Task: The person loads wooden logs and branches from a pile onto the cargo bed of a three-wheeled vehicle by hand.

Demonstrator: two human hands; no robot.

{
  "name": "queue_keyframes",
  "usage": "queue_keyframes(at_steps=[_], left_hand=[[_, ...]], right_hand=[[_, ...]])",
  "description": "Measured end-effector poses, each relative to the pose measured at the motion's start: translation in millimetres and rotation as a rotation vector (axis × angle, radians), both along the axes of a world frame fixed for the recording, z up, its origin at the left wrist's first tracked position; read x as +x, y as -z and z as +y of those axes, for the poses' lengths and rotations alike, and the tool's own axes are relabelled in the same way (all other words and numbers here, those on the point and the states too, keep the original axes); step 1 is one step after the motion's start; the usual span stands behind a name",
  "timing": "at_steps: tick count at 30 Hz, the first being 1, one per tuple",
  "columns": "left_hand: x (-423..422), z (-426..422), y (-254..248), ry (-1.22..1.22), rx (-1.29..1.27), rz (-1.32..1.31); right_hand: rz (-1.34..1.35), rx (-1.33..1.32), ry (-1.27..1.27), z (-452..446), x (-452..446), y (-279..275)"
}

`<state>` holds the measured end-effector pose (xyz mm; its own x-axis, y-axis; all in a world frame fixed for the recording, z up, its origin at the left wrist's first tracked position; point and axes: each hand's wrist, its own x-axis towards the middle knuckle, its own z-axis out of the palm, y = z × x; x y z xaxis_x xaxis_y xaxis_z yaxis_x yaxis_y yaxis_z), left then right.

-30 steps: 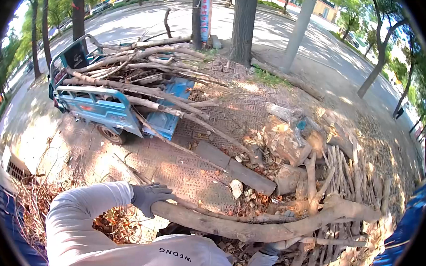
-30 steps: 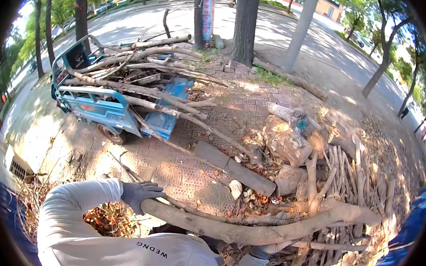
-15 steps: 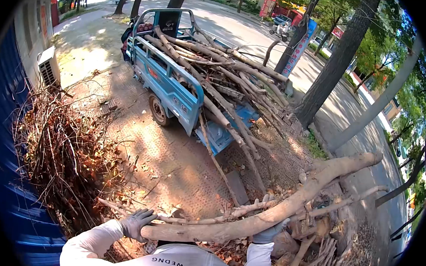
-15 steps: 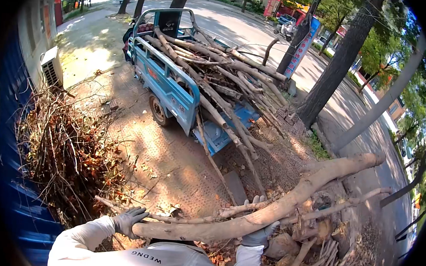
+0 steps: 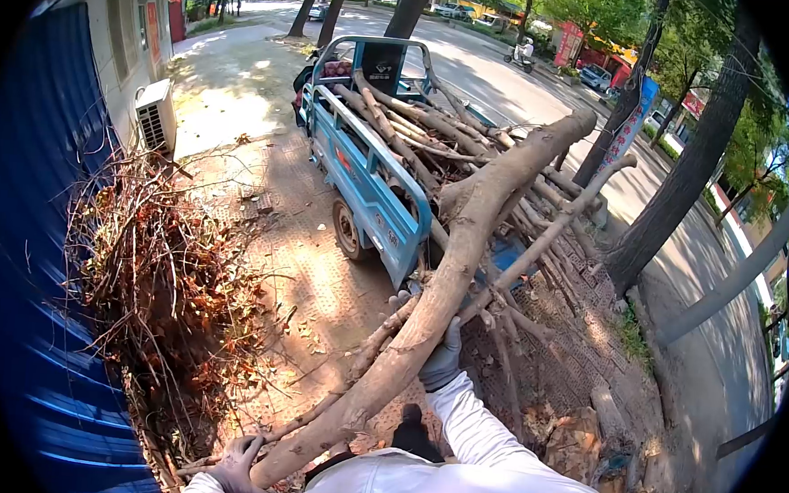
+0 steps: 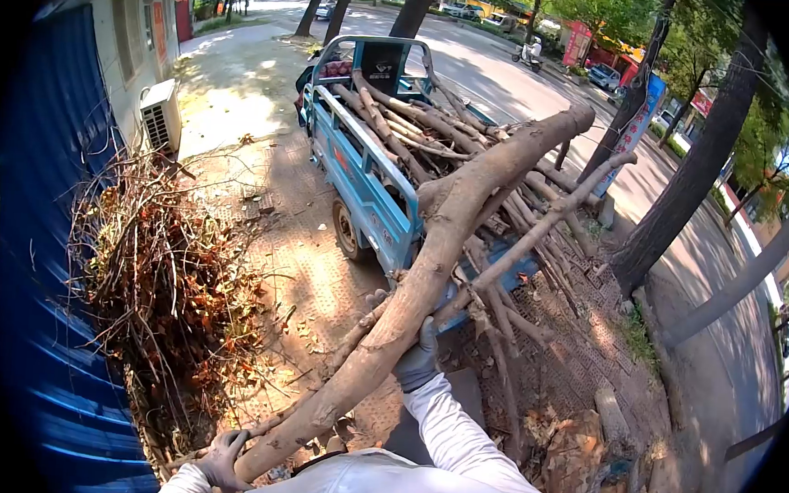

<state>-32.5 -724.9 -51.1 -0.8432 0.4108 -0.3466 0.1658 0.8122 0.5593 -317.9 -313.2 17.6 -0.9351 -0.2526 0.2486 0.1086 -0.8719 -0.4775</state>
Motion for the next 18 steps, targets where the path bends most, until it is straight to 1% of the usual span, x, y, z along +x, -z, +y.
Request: queue_keyframes(at_steps=[1,3,5,7,8,10,11,12,13,14,16,18], left_hand=[[11,16,-7,-0.095,0.015,0.068],[24,51,-1,-0.250,0.009,0.016],[38,81,17,-0.288,0.007,0.077],[58,104,61,-0.407,-0.003,0.114],[52,125,42,-0.470,-0.009,0.089],[13,188,-45,-0.598,-0.058,-0.005],[-3,215,-80,-0.646,-0.084,-0.039],[-20,234,-106,-0.679,-0.101,-0.065],[-35,250,-125,-0.694,-0.136,-0.079],[-42,243,-113,-0.638,-0.018,0.047],[-60,229,-93,-0.552,-0.012,0.065],[-106,228,-97,-0.602,0.030,-0.090]], right_hand=[[-0.018,-0.050,-0.051,-6,-13,-3],[0.003,-0.105,-0.220,-6,-47,4],[-0.072,-0.160,-0.349,-7,-72,8],[-0.075,-0.151,-0.440,-5,-99,11],[-0.078,-0.153,-0.478,-4,-111,6],[-0.064,-0.161,-0.514,-10,-142,3],[-0.132,-0.216,-0.573,-16,-160,10],[-0.205,-0.272,-0.633,-20,-177,19],[-0.210,-0.282,-0.653,-25,-193,23],[-0.196,-0.304,-0.672,-30,-214,24],[-0.204,-0.292,-0.662,-43,-257,34],[-0.164,-0.297,-0.671,-48,-304,37]])
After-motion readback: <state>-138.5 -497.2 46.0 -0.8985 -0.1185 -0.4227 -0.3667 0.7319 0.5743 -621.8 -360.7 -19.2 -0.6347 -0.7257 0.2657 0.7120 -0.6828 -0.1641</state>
